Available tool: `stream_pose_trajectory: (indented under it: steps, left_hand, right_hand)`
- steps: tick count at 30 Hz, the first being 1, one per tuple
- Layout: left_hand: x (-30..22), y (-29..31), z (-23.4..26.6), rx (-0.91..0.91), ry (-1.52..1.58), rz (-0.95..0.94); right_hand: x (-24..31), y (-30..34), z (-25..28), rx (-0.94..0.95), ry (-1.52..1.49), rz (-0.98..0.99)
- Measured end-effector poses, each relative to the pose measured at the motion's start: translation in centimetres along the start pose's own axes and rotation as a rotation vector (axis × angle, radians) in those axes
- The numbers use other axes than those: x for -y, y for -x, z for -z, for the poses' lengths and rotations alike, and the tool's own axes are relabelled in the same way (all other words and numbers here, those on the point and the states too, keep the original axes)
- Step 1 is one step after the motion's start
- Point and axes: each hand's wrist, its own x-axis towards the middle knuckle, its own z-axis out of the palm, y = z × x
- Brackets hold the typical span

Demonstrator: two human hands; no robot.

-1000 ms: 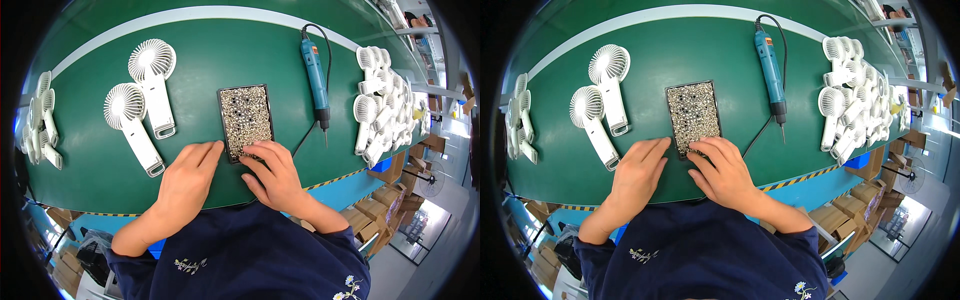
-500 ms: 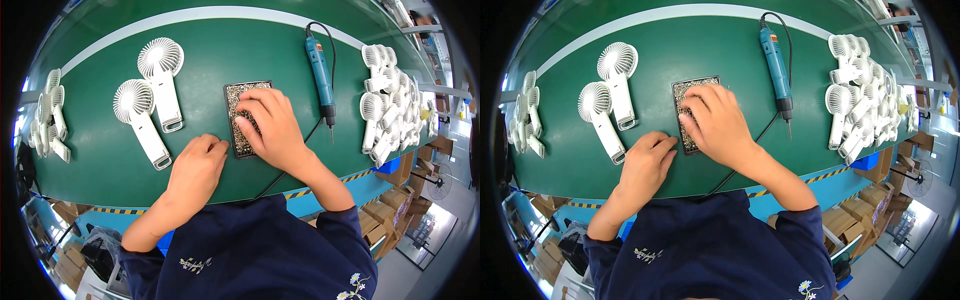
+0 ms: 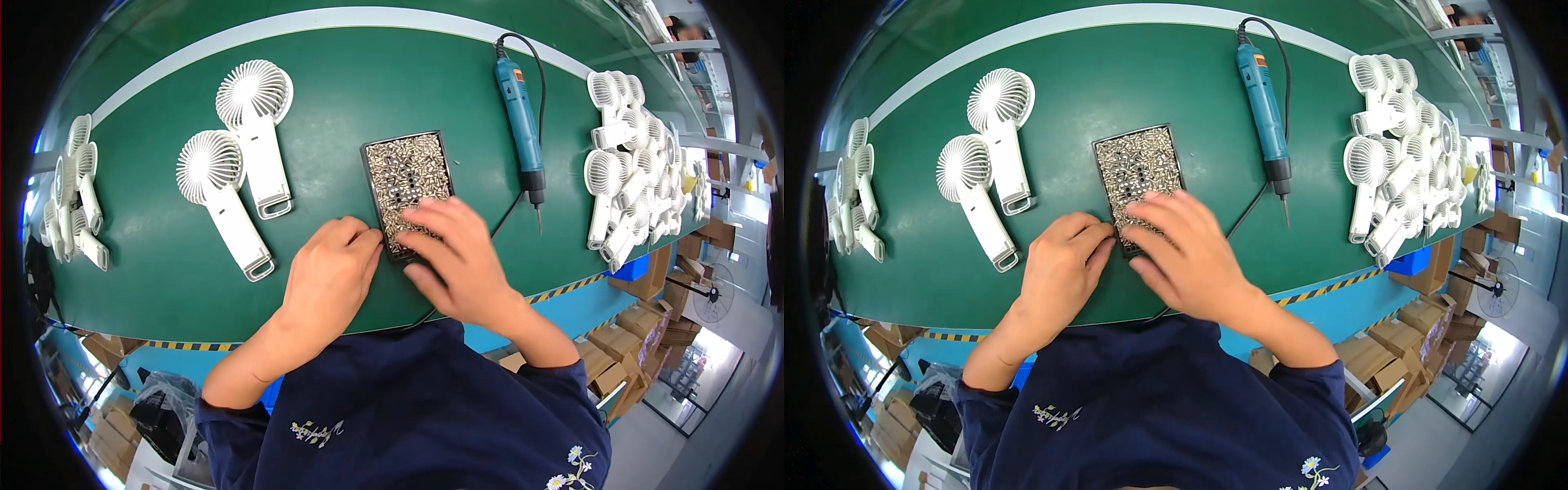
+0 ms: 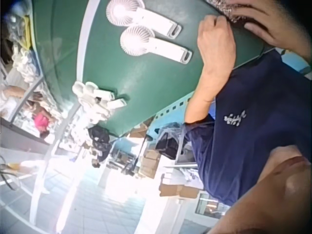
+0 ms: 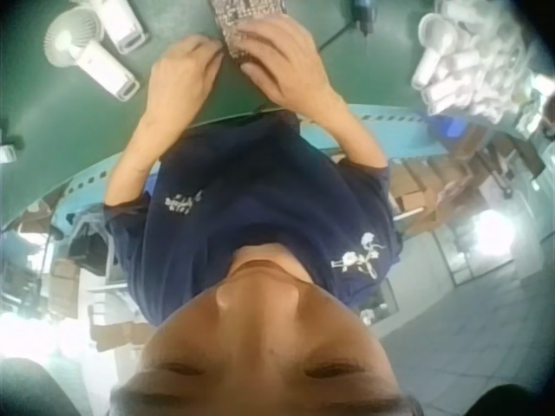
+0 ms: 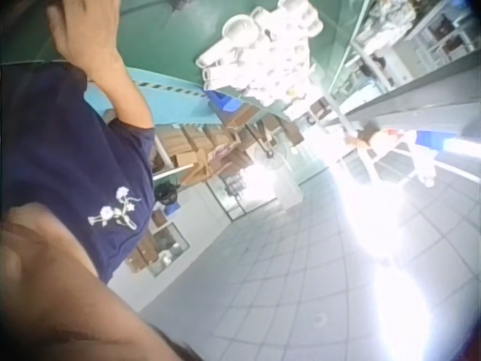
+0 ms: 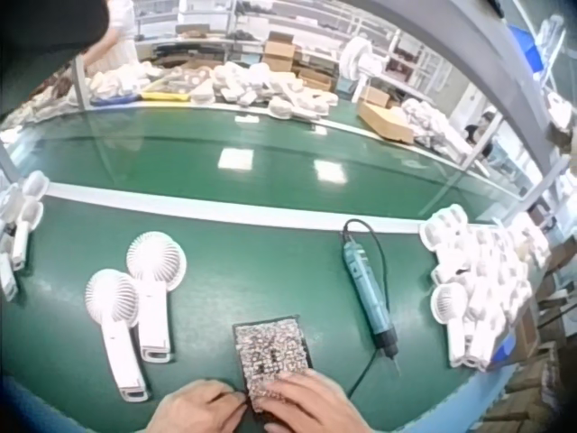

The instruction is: Assemble small portable electric fans by screwing the housing together and organizing them on the assembly line.

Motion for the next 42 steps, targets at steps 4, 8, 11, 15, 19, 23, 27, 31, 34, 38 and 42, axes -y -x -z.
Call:
stream_pose_trajectory:
  steps: [4,8,11,15,19,23,27,31,34,38,42]
  left_hand:
    - [-0.1,-0.1,-0.2,0.008,-0.046,-0.024]
    - [-0.4,0.0,-0.2,0.024,-0.11,-0.011]
    - [0.3,-0.2,-0.2,-0.005,-0.125,-0.05]
    - [0.8,-0.3,0.3,0.014,-0.136,-0.083]
    - [-0.5,0.2,1.0,0.076,-0.382,-0.087]
    - [-0.9,0.1,1.8,0.219,-0.494,-0.115]
    - [-0.6,-0.3,2.2,0.353,-0.496,-0.067]
    - [1.0,-0.9,2.8,0.321,-0.367,-0.125]
    - [1.2,-0.7,3.3,0.31,-0.318,-0.134]
    - [0.8,-0.5,5.5,0.143,-0.055,-0.092]
    - [1.2,-0.3,6.6,-0.035,0.104,-0.074]
  right_hand:
    - [-4.5,-0.2,1.0,-0.217,0.133,-0.284]
    - [-6.5,-1.3,0.4,-0.212,0.212,-0.33]
    - [-7.5,-1.6,-0.4,-0.266,0.24,-0.229]
    - [-7.7,-1.9,-0.7,-0.269,0.311,-0.175]
    - [-6.9,-1.9,0.1,-0.191,0.344,-0.199]
    - [-6.6,-1.8,0.6,-0.149,0.414,-0.166]
    - [-7.4,-2.6,0.9,-0.132,0.412,-0.1]
    - [-8.3,-2.4,1.0,-0.212,0.061,-0.228]
    - [-5.2,-3.0,2.2,-0.22,-0.073,-0.216]
    - [-3.8,-3.1,1.2,-0.206,0.04,-0.063]
    - [-1.8,-3.0,0.0,-0.208,0.174,0.019]
